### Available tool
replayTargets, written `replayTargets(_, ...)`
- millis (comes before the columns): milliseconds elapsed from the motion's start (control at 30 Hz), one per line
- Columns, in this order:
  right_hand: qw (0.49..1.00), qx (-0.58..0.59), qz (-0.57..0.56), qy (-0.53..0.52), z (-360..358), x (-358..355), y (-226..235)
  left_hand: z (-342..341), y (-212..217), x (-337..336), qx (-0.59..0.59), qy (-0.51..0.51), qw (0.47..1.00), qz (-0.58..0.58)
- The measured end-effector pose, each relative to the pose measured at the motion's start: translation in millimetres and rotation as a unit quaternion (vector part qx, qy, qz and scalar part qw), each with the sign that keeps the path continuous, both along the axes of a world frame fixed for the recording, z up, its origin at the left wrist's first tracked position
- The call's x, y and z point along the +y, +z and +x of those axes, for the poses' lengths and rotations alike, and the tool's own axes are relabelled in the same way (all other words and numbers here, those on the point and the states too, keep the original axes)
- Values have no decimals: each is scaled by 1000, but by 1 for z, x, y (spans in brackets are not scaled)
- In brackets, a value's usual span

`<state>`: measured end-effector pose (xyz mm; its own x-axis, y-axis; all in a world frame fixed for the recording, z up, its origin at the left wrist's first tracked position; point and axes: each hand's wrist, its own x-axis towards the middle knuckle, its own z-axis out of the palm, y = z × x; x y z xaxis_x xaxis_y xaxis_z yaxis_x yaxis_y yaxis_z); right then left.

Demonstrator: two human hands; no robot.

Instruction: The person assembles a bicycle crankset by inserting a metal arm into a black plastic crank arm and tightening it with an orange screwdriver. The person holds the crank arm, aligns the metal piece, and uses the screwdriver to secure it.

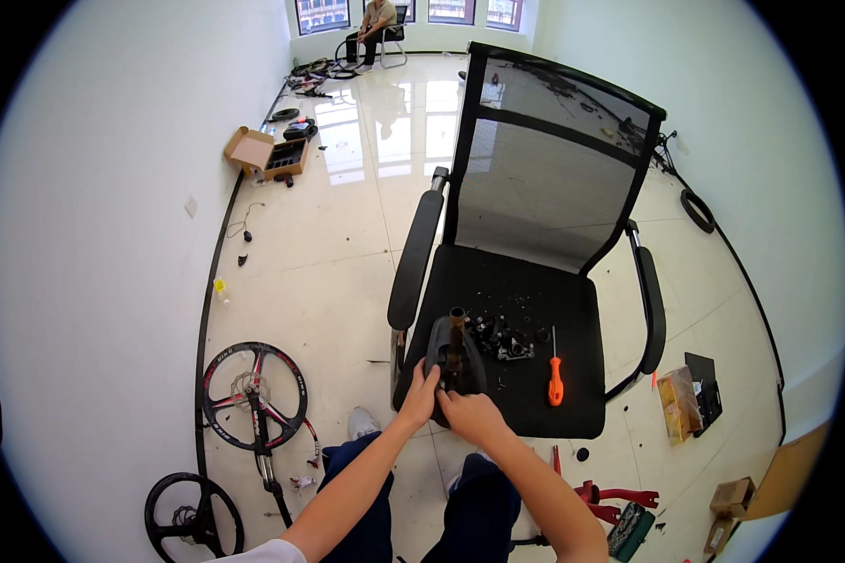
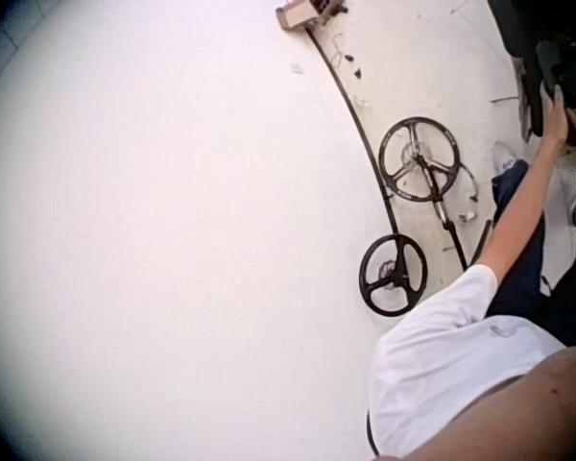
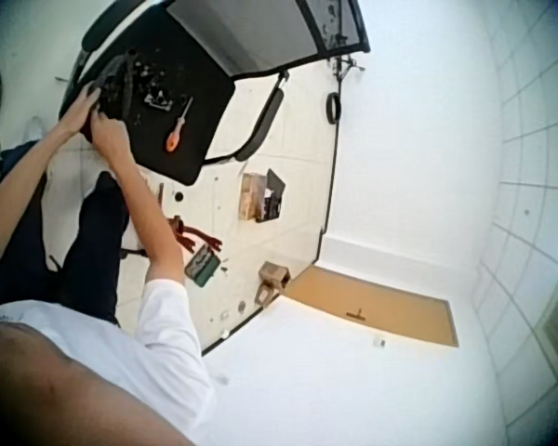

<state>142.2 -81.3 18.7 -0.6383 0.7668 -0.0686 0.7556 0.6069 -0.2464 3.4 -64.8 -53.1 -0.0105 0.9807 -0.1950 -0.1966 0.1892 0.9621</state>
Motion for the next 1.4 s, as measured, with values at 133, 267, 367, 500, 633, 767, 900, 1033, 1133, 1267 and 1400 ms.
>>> replayTargets(133, 1000, 18, 10, -12, 3, -8, 1, 1, -2, -3, 48, -4, 999, 25)
replayTargets(267, 1000, 12, 6, -12, 8, -9, -4, -1, -5, -13, 111, -22, 993, 42)
replayTargets(367, 999, 34, 33, 5, 3, -1, -8, -16, -10, -23, 144, -32, 988, 46)
replayTargets(500, 997, 75, 25, -17, 6, 0, -4, -31, 10, -29, 69, -102, 990, 64)
replayTargets(633, 993, 98, -25, -66, 12, -1, -4, -26, 36, -38, 237, -50, 966, 89)
replayTargets(767, 966, 229, -35, -114, 17, -17, 5, -23, 55, -49, 286, -4, 951, 120)
replayTargets(900, 845, 363, 22, -392, 58, -13, -5, -22, 52, -49, 245, 11, 964, 101)
replayTargets(1033, 877, 298, 21, -378, 93, -3, -41, -20, 52, -46, 243, 1, 964, 107)
replayTargets(1133, 884, 286, 10, -369, 89, -1, -45, -18, 57, -47, 267, -10, 959, 95)
replayTargets(1267, 893, 261, 38, -365, 84, 6, -47, -10, 45, -43, 329, 39, 933, 142)
replayTargets(1400, 906, 230, 60, -351, 84, 0, -60, -4, 31, -42, 357, 88, 910, 191)
